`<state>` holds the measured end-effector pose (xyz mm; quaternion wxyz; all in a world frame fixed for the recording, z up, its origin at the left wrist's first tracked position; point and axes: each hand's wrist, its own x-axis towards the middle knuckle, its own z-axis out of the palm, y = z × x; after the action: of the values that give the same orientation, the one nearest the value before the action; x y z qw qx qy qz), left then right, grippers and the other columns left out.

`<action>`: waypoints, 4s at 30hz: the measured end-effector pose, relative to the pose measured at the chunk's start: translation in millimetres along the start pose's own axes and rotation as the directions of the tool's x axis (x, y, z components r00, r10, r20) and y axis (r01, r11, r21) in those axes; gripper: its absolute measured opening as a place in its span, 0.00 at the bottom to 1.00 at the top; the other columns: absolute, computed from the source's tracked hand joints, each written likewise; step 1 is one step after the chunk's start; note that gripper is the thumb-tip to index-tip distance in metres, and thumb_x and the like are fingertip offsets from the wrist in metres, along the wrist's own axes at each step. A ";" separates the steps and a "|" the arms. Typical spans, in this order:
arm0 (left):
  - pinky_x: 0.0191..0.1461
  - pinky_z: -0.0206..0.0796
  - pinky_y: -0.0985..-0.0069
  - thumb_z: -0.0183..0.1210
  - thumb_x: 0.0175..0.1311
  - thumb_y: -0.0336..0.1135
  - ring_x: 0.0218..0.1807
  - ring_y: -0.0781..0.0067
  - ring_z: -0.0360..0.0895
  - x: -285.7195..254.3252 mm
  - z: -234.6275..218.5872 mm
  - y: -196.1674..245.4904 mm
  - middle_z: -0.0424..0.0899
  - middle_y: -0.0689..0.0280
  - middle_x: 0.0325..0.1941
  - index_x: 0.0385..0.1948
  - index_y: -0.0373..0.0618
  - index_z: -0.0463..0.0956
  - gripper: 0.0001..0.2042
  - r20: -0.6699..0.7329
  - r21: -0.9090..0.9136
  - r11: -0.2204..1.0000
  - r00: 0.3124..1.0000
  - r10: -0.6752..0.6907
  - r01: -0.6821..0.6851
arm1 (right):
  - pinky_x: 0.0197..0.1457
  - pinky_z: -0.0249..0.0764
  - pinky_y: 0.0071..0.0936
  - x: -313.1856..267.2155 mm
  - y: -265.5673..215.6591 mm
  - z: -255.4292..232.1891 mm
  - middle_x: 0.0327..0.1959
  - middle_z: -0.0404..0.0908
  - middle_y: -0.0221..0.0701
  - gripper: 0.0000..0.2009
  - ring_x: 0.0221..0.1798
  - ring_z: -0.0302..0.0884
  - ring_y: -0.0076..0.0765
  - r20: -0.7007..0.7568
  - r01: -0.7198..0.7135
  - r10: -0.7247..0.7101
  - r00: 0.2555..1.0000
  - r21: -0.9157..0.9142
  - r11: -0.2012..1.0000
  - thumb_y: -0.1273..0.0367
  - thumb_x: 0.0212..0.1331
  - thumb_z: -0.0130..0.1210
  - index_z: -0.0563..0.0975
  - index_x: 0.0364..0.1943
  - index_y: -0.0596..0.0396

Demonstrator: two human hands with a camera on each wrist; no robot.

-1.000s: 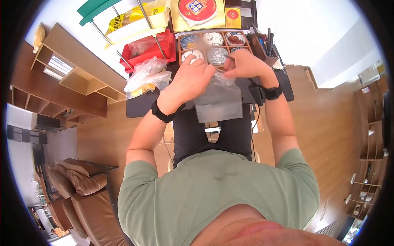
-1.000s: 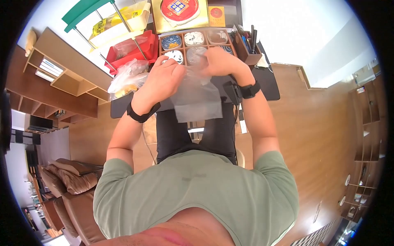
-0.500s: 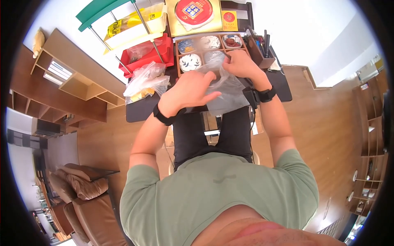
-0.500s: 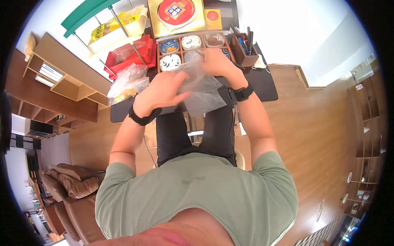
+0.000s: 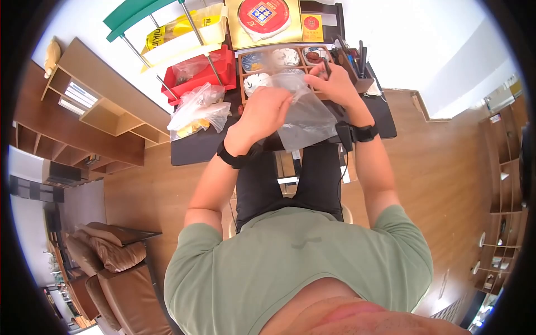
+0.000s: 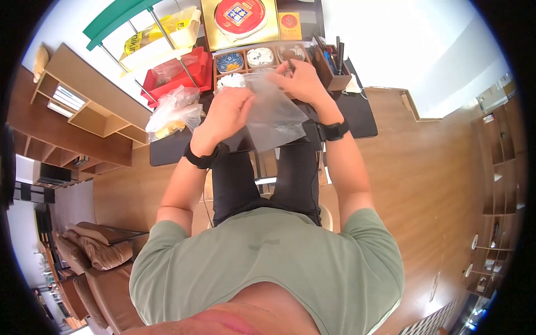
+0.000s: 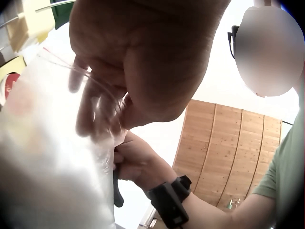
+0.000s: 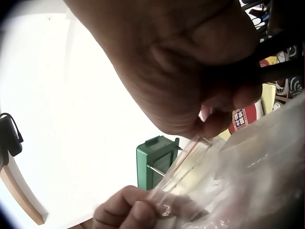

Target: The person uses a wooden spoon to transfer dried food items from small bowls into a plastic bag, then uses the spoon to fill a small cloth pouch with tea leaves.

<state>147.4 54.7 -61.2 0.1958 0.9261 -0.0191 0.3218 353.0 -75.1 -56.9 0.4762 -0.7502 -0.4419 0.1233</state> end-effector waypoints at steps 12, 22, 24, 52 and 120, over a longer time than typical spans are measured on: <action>0.34 0.68 0.75 0.60 0.68 0.37 0.27 0.76 0.77 4.6 -7.3 -20.5 0.81 0.61 0.23 0.32 0.35 0.80 0.12 0.147 -0.165 0.904 0.916 -0.374 0.395 | 0.29 0.68 0.31 -26.8 7.5 12.9 0.16 0.74 0.37 0.09 0.21 0.72 0.31 0.182 0.203 -0.195 0.964 -0.024 0.979 0.69 0.52 0.65 0.81 0.26 0.62; 0.36 0.70 0.76 0.58 0.72 0.34 0.30 0.76 0.79 16.3 18.3 -32.2 0.83 0.62 0.26 0.36 0.36 0.81 0.10 -0.063 -0.459 0.783 0.864 -0.499 0.419 | 0.28 0.68 0.25 -41.1 15.5 26.1 0.19 0.79 0.31 0.09 0.23 0.71 0.21 0.213 0.178 -0.173 0.962 -0.004 0.984 0.73 0.55 0.67 0.79 0.24 0.63; 0.41 0.73 0.73 0.58 0.70 0.32 0.35 0.67 0.84 13.9 24.1 -27.9 0.85 0.60 0.32 0.39 0.39 0.82 0.07 -0.138 -0.197 0.950 0.953 -0.270 0.240 | 0.28 0.68 0.25 -40.3 20.4 30.0 0.19 0.79 0.31 0.10 0.23 0.71 0.23 0.175 0.249 -0.231 0.957 -0.090 0.964 0.72 0.54 0.67 0.78 0.23 0.63; 0.50 0.71 0.56 0.54 0.64 0.29 0.47 0.50 0.79 5.0 -0.8 -16.2 0.82 0.57 0.43 0.36 0.41 0.73 0.03 0.140 0.263 0.958 0.977 -0.159 0.118 | 0.37 0.77 0.45 -61.7 9.3 -7.0 0.23 0.82 0.39 0.14 0.31 0.82 0.53 -0.070 -0.094 0.072 0.995 -0.417 0.904 0.62 0.51 0.70 0.79 0.27 0.57; 0.56 0.72 0.64 0.67 0.58 0.26 0.53 0.52 0.77 -11.1 2.0 -84.3 0.77 0.54 0.54 0.39 0.41 0.80 0.09 0.170 -0.129 0.986 0.982 -0.082 0.105 | 0.52 0.78 0.49 -60.1 25.4 69.6 0.48 0.80 0.42 0.21 0.49 0.82 0.55 0.471 0.264 0.017 0.882 -0.523 0.810 0.58 0.64 0.59 0.78 0.60 0.43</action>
<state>153.4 130.8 -98.9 0.2720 0.9336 -0.0136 0.2330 289.9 -83.8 -128.0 0.1188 -0.7768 -0.6059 0.1240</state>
